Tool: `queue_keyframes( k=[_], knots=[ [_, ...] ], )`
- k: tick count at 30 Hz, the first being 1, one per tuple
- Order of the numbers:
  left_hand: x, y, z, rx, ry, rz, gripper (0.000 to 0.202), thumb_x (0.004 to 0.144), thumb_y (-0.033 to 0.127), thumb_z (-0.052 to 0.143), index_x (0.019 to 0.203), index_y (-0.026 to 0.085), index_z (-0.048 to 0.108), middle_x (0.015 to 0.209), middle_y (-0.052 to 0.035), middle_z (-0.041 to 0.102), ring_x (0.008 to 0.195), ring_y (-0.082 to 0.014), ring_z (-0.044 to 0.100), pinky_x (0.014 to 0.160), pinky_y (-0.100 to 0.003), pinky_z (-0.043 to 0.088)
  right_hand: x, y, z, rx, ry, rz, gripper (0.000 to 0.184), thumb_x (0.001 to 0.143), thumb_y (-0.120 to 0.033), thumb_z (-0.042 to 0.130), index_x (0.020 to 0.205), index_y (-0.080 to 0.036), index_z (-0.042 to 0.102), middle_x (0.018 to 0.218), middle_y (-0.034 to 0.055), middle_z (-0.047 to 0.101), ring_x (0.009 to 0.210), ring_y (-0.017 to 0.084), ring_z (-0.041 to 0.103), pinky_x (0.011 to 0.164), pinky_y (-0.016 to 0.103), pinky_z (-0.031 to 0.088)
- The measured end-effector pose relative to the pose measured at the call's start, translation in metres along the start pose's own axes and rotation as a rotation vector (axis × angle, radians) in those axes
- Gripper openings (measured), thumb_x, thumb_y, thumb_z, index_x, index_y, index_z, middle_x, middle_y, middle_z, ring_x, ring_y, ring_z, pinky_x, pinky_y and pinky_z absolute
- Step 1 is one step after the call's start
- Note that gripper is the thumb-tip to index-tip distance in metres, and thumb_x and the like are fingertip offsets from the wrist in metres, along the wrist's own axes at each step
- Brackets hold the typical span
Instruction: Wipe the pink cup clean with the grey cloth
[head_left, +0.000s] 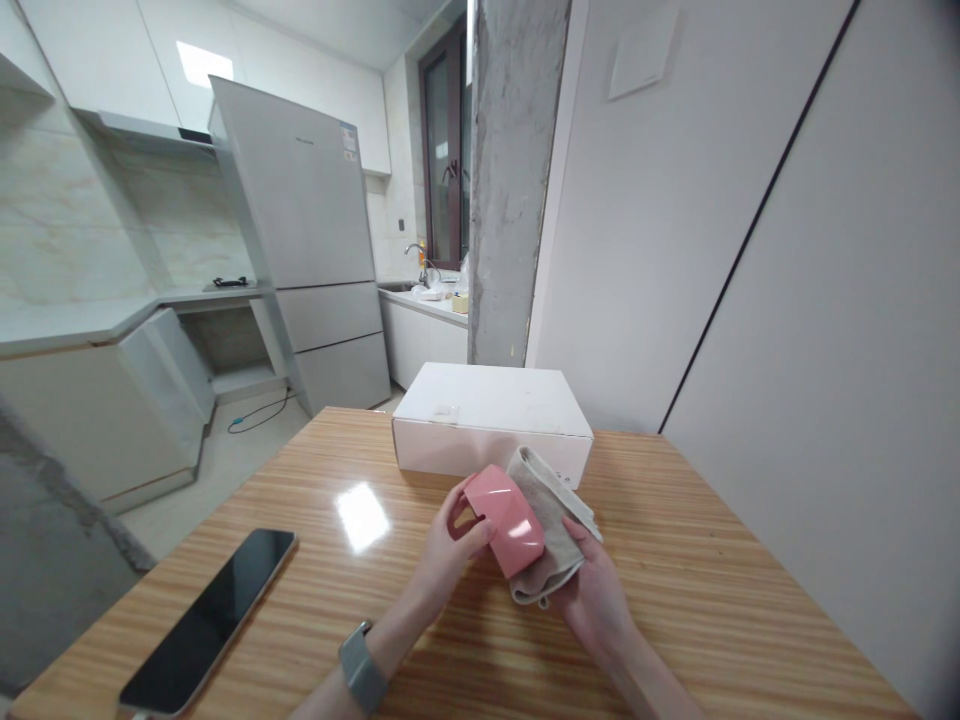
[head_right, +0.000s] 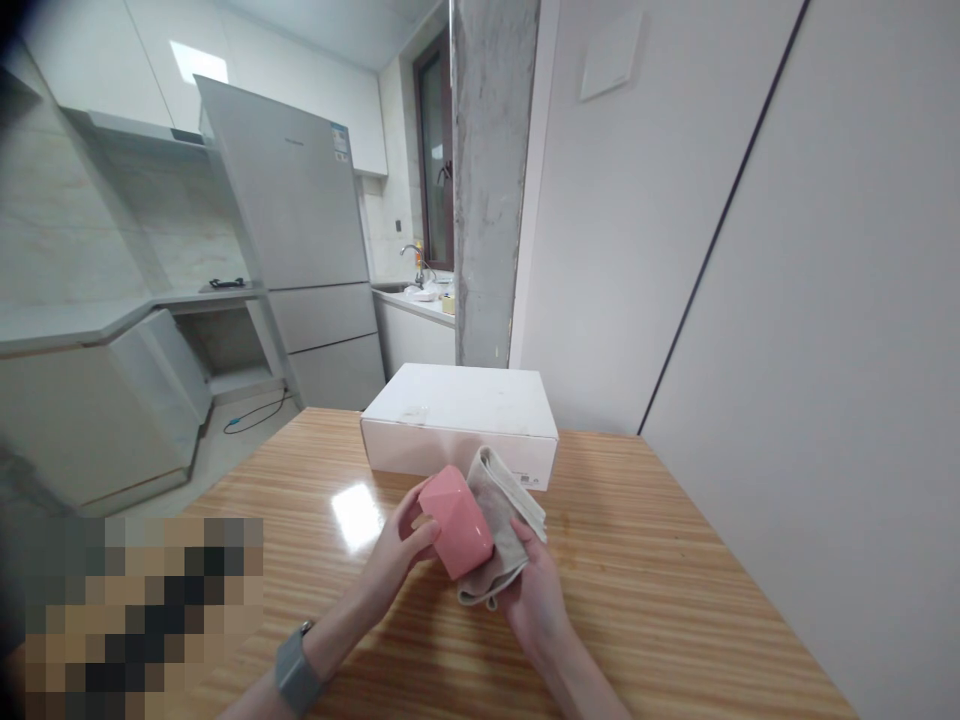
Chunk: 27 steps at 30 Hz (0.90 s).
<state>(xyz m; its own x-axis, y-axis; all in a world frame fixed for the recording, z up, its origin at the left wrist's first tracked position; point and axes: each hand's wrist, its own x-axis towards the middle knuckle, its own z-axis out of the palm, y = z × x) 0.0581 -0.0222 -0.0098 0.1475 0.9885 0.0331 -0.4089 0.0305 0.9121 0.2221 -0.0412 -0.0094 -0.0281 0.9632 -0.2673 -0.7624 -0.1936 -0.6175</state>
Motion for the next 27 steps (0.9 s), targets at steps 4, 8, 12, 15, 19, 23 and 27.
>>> queue_keyframes(
  k=[4,8,12,15,19,23,27],
  knots=[
    [-0.001,0.0,0.0,0.085,-0.004,0.093,0.081,0.058,0.032,0.085,0.131,0.023,0.05,0.128,-0.0127,0.058,0.102,-0.0259,0.062,0.077,-0.03,0.054,-0.002,0.0,0.004,0.024,0.034,-0.004,0.023,0.063,-0.035,0.075,0.08,-0.019,0.076,0.082,0.0046,0.079,0.083,0.028,0.072,0.079,0.039,0.055],
    [-0.007,0.001,0.003,0.114,-0.077,0.104,0.087,0.057,0.026,0.086,0.134,0.027,0.046,0.128,-0.011,0.059,0.106,-0.0255,0.061,0.087,-0.033,0.052,-0.003,-0.002,0.007,0.05,0.072,0.005,0.028,0.055,-0.034,0.08,0.078,-0.019,0.076,0.078,0.0033,0.079,0.074,0.027,0.072,0.075,0.039,0.056],
    [-0.005,0.002,0.004,0.119,-0.071,0.056,0.078,0.059,0.036,0.084,0.128,0.028,0.048,0.129,-0.0093,0.055,0.093,-0.0222,0.064,0.07,-0.029,0.056,-0.001,-0.002,0.003,0.051,0.08,-0.006,0.032,0.052,-0.035,0.083,0.079,-0.019,0.076,0.077,0.0029,0.079,0.07,0.026,0.072,0.071,0.036,0.056],
    [-0.003,0.003,0.003,0.103,-0.044,-0.005,0.062,0.071,0.047,0.074,0.125,0.028,0.05,0.127,-0.0093,0.055,0.079,-0.0175,0.064,0.059,-0.026,0.055,0.002,0.001,0.0,0.037,0.074,-0.012,0.033,0.053,-0.037,0.082,0.08,-0.019,0.076,0.078,0.0035,0.079,0.072,0.027,0.073,0.07,0.036,0.056],
    [-0.002,0.0,0.003,0.017,-0.031,-0.06,0.08,0.065,0.047,0.079,0.134,0.031,0.043,0.131,-0.0106,0.054,0.083,-0.0197,0.065,0.061,-0.028,0.055,0.003,0.002,-0.002,0.018,0.084,-0.026,0.03,0.056,-0.037,0.08,0.079,-0.018,0.075,0.078,0.0042,0.079,0.075,0.027,0.073,0.072,0.037,0.056],
    [-0.002,-0.008,0.003,-0.095,-0.051,-0.129,0.081,0.059,0.044,0.084,0.129,0.022,0.05,0.126,-0.0151,0.058,0.101,-0.0275,0.063,0.076,-0.033,0.055,0.002,0.001,-0.005,-0.004,0.089,-0.051,0.025,0.062,-0.035,0.077,0.08,-0.018,0.075,0.08,0.0033,0.08,0.074,0.025,0.073,0.069,0.033,0.056],
    [-0.002,-0.011,0.002,-0.091,-0.08,-0.154,0.08,0.058,0.039,0.085,0.127,0.021,0.049,0.126,-0.0164,0.057,0.107,-0.0324,0.06,0.075,-0.039,0.056,0.004,0.002,-0.01,-0.055,0.032,-0.065,0.021,0.067,-0.035,0.075,0.081,-0.02,0.075,0.079,0.0033,0.079,0.085,0.029,0.073,0.078,0.039,0.055]
  ],
)
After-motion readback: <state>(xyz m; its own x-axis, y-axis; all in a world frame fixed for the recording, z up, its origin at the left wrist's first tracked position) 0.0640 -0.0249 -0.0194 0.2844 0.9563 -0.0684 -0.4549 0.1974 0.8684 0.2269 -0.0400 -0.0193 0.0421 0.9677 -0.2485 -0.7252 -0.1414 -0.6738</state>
